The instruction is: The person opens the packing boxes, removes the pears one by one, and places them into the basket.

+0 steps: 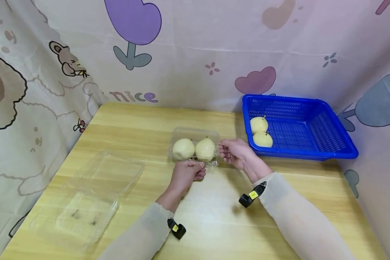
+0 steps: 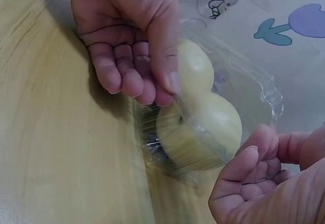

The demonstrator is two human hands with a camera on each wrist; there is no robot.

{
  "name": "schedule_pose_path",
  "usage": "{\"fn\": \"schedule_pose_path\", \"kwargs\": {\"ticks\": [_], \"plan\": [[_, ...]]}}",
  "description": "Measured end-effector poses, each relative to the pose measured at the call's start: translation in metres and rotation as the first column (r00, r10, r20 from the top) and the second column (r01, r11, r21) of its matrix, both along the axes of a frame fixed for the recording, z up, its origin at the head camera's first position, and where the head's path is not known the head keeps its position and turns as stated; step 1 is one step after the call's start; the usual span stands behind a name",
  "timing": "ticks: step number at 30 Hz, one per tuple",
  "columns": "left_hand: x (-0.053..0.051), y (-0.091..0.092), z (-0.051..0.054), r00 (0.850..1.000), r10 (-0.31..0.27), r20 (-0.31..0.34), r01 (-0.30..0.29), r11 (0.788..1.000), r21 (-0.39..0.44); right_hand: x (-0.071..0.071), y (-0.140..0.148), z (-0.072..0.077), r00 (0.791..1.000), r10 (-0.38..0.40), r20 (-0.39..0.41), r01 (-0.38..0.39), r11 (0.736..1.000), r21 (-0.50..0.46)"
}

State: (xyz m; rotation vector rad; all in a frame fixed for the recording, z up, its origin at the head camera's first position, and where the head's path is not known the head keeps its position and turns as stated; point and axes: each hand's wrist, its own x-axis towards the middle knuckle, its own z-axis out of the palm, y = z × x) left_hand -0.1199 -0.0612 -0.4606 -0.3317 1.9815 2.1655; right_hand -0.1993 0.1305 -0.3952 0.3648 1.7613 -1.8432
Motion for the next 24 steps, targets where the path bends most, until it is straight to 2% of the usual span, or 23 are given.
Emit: {"fn": "schedule_pose_path", "kwargs": {"ticks": [10, 15, 24], "plan": [[-0.005, -0.006, 0.0, 0.997, -0.056, 0.059, 0.049, 0.991, 0.125, 0.0, 0.008, 0.0, 1.0, 0.025, 0.015, -0.023, 0.993, -0.12], [-0.008, -0.01, 0.001, 0.993, -0.059, 0.102, 0.04, 0.983, 0.179, -0.001, 0.009, 0.0, 0.999, 0.026, 0.033, -0.022, 0.99, -0.139], [-0.008, -0.008, 0.002, 0.996, -0.044, 0.083, 0.031, 0.987, 0.156, -0.007, 0.008, 0.013, 0.998, -0.005, 0.067, 0.02, 0.976, -0.217]]}}
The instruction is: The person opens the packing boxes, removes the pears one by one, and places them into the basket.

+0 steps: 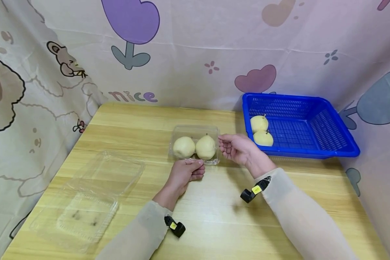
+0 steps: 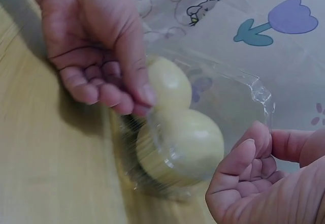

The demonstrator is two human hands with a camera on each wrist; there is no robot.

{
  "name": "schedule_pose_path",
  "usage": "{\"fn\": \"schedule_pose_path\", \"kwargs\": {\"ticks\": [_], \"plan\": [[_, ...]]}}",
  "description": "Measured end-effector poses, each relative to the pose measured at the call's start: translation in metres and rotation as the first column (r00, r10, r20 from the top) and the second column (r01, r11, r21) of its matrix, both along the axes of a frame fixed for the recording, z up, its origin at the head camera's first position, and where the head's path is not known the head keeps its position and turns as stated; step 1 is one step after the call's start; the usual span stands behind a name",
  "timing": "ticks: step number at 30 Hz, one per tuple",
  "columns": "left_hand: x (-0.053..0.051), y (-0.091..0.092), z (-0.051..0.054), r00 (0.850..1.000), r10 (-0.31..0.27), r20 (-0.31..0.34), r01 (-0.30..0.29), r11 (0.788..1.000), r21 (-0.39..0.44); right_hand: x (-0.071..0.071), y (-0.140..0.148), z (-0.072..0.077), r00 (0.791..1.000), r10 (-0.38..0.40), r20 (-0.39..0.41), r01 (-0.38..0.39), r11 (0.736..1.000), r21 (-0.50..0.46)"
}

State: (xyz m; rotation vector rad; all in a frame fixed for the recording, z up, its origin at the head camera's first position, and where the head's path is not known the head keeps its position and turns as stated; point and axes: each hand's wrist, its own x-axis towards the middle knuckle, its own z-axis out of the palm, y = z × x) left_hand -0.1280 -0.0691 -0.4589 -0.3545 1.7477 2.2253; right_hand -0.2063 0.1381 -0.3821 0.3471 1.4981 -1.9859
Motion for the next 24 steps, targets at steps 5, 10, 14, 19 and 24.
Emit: {"fn": "schedule_pose_path", "kwargs": {"ticks": [5, 10, 14, 19, 24], "plan": [[0.002, 0.001, 0.0, 1.0, -0.008, -0.005, 0.008, 1.0, -0.017, -0.004, -0.001, 0.008, 1.0, 0.0, 0.031, 0.002, 0.999, -0.051], [0.005, 0.001, 0.001, 1.0, -0.007, 0.012, 0.007, 1.0, -0.019, -0.011, 0.001, 0.017, 0.998, -0.039, 0.053, 0.045, 0.993, -0.109], [0.007, 0.002, 0.001, 1.0, -0.003, 0.018, 0.003, 1.0, -0.013, -0.014, 0.004, 0.019, 0.998, -0.04, 0.048, 0.045, 0.994, -0.103], [0.012, 0.007, 0.003, 1.0, 0.003, 0.031, -0.003, 1.0, 0.012, -0.017, 0.005, 0.017, 0.997, -0.059, 0.053, 0.064, 0.994, -0.091], [0.019, 0.012, 0.003, 0.999, 0.006, 0.033, -0.007, 1.0, 0.02, -0.023, 0.004, 0.016, 0.995, -0.082, 0.054, 0.086, 0.993, -0.08]]}}
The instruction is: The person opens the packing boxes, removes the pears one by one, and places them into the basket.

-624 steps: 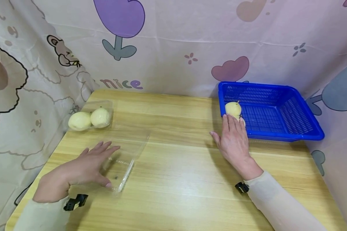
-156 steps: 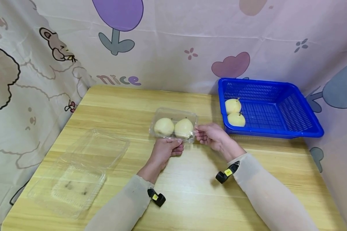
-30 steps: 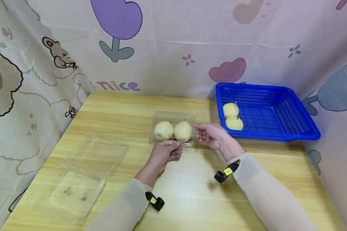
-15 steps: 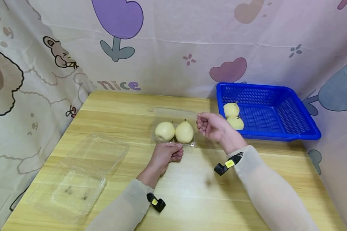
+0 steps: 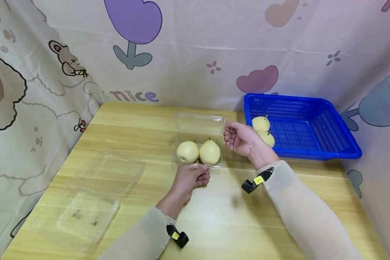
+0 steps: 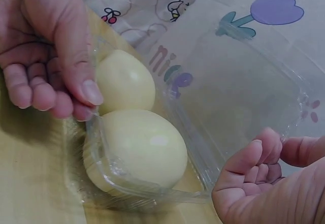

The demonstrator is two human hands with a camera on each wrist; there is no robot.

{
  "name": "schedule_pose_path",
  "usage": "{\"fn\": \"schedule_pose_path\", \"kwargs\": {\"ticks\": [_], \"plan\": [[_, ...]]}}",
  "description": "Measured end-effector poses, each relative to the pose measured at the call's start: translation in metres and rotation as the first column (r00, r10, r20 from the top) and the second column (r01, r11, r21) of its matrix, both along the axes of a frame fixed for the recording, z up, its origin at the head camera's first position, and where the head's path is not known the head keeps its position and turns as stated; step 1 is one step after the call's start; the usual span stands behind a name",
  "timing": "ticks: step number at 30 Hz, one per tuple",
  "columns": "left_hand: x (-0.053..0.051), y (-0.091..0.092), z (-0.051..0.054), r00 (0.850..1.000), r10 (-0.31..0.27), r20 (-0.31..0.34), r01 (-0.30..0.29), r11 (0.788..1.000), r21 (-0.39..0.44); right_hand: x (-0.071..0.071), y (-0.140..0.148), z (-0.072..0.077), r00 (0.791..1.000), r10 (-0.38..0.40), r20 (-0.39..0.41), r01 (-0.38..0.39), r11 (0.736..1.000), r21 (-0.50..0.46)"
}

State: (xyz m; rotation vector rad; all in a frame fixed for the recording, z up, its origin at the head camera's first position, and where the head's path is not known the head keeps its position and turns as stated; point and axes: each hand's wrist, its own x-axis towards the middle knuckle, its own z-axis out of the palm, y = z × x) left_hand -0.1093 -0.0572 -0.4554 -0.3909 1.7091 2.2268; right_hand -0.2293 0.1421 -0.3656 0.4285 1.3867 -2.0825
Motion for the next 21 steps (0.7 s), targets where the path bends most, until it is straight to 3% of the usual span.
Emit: {"fn": "schedule_pose_path", "kwargs": {"ticks": [6, 21], "plan": [[0.005, 0.004, 0.0, 1.0, 0.001, -0.002, -0.001, 1.0, 0.012, -0.006, -0.002, 0.001, 1.0, -0.019, 0.007, 0.019, 1.0, 0.019], [0.007, 0.004, -0.001, 1.0, 0.002, 0.004, -0.003, 1.0, 0.016, -0.017, -0.002, -0.001, 0.998, -0.055, 0.025, 0.054, 0.998, 0.025]]}}
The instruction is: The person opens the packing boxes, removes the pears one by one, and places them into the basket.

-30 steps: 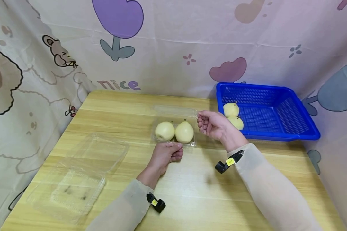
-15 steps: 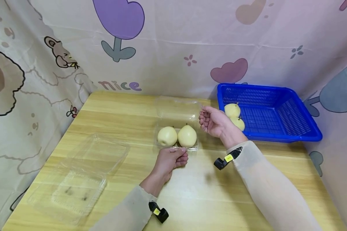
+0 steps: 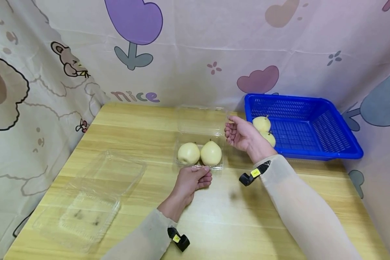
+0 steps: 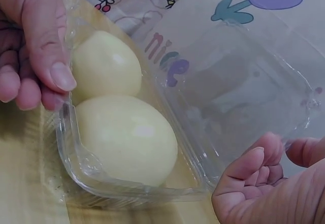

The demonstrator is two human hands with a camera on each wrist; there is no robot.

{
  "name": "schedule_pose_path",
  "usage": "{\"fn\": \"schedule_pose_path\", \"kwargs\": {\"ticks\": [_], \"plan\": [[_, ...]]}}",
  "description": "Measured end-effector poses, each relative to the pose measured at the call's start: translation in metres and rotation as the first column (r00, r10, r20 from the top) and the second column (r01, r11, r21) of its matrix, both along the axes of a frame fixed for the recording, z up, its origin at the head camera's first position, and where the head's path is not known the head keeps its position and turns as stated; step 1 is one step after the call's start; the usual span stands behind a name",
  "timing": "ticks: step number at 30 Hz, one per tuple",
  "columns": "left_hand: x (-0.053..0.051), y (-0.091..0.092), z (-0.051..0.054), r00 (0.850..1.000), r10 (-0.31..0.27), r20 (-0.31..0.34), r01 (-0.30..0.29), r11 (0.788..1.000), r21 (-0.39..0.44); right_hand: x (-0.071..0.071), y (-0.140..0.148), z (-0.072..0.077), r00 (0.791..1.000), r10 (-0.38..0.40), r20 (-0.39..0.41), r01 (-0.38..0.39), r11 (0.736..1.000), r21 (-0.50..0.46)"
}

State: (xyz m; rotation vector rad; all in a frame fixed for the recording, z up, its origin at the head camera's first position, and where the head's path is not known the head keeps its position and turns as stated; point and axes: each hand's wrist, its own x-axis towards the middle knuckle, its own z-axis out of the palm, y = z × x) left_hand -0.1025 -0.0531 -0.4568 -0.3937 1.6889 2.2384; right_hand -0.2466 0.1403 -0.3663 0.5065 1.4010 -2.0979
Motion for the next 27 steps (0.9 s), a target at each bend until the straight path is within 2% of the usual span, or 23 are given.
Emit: {"fn": "schedule_pose_path", "kwargs": {"ticks": [15, 27], "plan": [[0.0008, -0.0001, -0.0004, 1.0, 0.004, 0.003, -0.004, 1.0, 0.013, -0.0073, -0.0003, -0.0027, 1.0, -0.005, 0.02, 0.004, 0.999, 0.044], [0.0005, 0.0007, -0.0012, 1.0, 0.016, 0.012, -0.016, 0.999, 0.032, -0.0103, -0.0003, -0.0044, 1.0, -0.008, 0.023, 0.007, 0.999, 0.041]]}}
